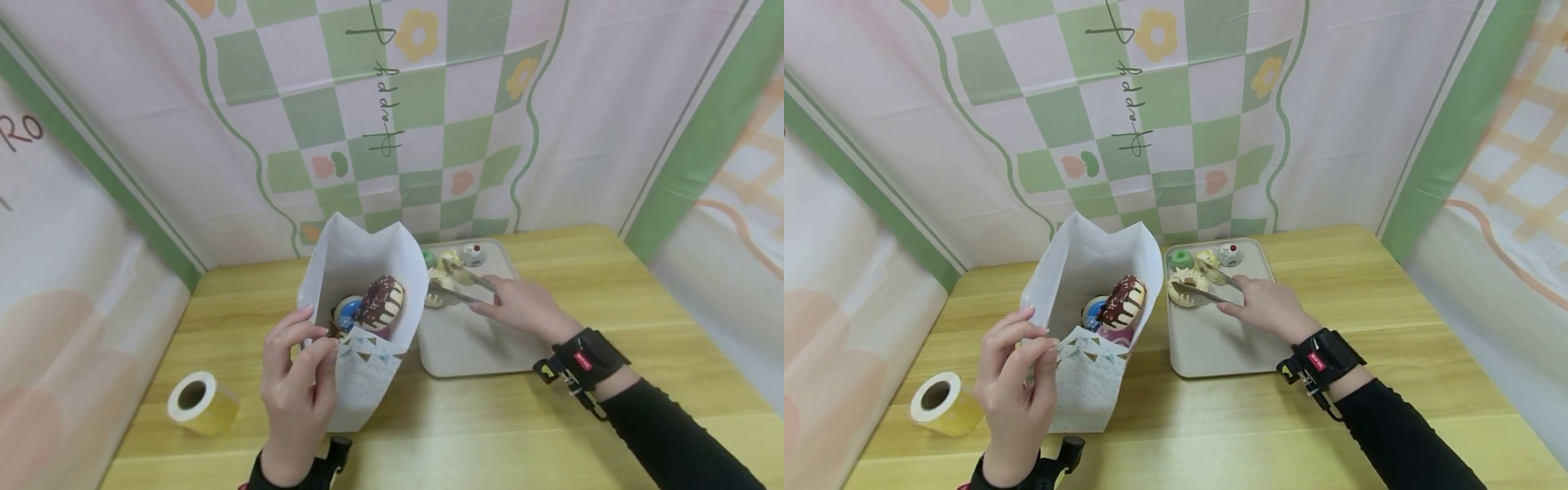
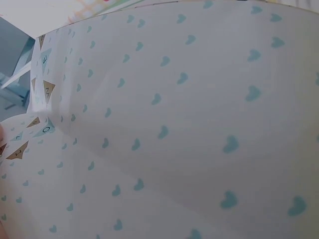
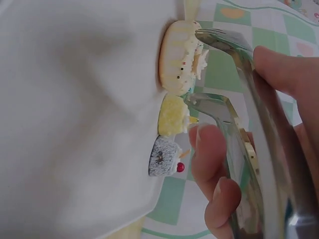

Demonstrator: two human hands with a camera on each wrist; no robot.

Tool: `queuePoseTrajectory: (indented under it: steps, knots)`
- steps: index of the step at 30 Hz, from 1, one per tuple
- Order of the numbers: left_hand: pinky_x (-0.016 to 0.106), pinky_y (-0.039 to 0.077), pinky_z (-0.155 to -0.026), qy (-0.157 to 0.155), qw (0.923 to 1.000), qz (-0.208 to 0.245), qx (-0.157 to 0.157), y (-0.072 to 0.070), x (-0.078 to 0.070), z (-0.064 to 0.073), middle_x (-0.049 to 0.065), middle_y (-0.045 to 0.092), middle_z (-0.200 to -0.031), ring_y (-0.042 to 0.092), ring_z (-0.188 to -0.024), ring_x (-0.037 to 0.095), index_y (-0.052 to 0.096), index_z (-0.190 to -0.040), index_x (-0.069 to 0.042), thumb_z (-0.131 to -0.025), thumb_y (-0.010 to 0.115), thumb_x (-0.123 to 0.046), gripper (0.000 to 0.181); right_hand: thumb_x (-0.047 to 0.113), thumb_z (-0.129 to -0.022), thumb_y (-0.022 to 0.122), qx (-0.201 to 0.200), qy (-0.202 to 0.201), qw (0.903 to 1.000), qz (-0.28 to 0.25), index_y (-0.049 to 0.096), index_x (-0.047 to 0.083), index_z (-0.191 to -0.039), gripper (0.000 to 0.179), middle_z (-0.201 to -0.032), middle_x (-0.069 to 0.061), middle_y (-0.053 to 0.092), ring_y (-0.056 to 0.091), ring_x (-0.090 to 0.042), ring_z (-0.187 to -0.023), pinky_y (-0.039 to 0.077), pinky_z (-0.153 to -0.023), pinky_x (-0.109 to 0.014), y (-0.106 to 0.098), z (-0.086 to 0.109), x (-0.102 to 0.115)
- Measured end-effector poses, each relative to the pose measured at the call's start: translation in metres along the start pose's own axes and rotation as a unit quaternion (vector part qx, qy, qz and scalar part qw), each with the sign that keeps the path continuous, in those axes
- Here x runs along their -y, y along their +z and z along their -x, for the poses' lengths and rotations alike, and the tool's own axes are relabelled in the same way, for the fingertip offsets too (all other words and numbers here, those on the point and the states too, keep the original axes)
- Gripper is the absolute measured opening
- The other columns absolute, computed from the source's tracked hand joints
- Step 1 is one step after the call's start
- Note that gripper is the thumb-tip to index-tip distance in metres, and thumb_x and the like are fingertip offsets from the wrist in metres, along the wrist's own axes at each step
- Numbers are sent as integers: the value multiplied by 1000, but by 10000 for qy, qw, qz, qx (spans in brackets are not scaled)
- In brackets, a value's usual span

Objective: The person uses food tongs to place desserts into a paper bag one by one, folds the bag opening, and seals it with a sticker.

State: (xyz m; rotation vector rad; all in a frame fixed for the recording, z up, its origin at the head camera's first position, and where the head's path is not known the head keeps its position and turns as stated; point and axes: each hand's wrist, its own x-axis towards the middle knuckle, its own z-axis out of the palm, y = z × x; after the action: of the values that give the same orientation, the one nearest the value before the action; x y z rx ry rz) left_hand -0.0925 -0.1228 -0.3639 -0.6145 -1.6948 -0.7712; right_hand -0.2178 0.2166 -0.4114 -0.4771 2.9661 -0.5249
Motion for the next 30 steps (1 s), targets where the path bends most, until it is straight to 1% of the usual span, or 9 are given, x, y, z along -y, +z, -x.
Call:
queuePoseTrajectory:
  steps: [7, 11, 15, 17, 19, 21, 23, 26, 30]
  knots:
    - [24, 51, -116, 70, 9999, 55, -56, 1, 1, 0, 20, 63, -97, 65, -119, 31, 66, -81, -1, -109, 57, -18, 35, 51, -101, 63, 32, 53, 10000, 0, 51, -2, -148, 71, -83, -6, 68, 60, -18, -66, 47, -54, -30, 6, -1, -5]
    - [25, 52, -116, 105, 9999, 83, -105, 2, 1, 0, 20, 63, -96, 66, -119, 30, 65, -80, 0, -109, 58, -18, 34, 52, -101, 63, 43, 60, 10000, -17, 50, -4, -148, 74, -86, -7, 70, 62, -18, -70, 48, -55, -29, 8, -2, -9]
    - [25, 51, -116, 100, 9999, 82, -104, 3, 2, 0, 20, 63, -96, 65, -120, 30, 65, -80, 0, -109, 58, -18, 34, 55, -102, 61, 199, 132, 9996, -120, 46, -6, -151, 80, -94, -14, 72, 66, -23, -76, 53, -57, -34, 9, -3, -11]
    - [25, 51, -116, 107, 9999, 76, -105, 3, 2, 0, 20, 63, -96, 65, -120, 30, 65, -80, 0, -109, 58, -18, 34, 57, -103, 58, 296, 186, 9993, -150, 43, -7, -154, 83, -105, -22, 74, 71, -30, -85, 59, -64, -42, 9, -3, -12]
    - [25, 51, -116, 116, 9998, 74, -112, 3, 2, 0, 20, 63, -96, 65, -119, 30, 65, -80, 0, -109, 58, -18, 34, 57, -104, 56, 375, 228, 9989, -178, 40, -8, -155, 85, -119, -30, 71, 73, -39, -97, 63, -74, -52, 9, -4, -13]
    - [24, 52, -116, 131, 9998, 77, -131, 3, 2, 0, 20, 63, -96, 66, -118, 30, 65, -80, 0, -109, 58, -18, 34, 57, -105, 54, 423, 238, 9986, -189, 38, -9, -156, 86, -132, -36, 65, 71, -47, -109, 62, -86, -61, 10, -5, -14]
    - [24, 52, -115, 146, 9997, 83, -149, 3, 2, 0, 20, 63, -96, 66, -118, 31, 65, -80, 0, -109, 58, -18, 34, 57, -105, 53, 446, 220, 9985, -243, 37, -8, -157, 85, -141, -37, 59, 67, -51, -118, 58, -95, -67, 11, -6, -15]
    - [24, 52, -115, 158, 9997, 98, -174, 4, 2, 0, 20, 63, -95, 66, -118, 30, 65, -80, 0, -109, 58, -18, 35, 56, -106, 53, 426, 124, 9986, -300, 37, -6, -158, 82, -146, -37, 55, 62, -55, -125, 53, -102, -72, 13, -8, -18]
    - [24, 52, -115, 151, 9997, 107, -166, 4, 2, 0, 20, 63, -95, 66, -118, 31, 65, -80, 0, -109, 58, -18, 35, 54, -105, 55, 426, 14, 9983, -397, 41, -1, -158, 78, -143, -36, 59, 62, -57, -125, 53, -100, -73, 14, -10, -22]
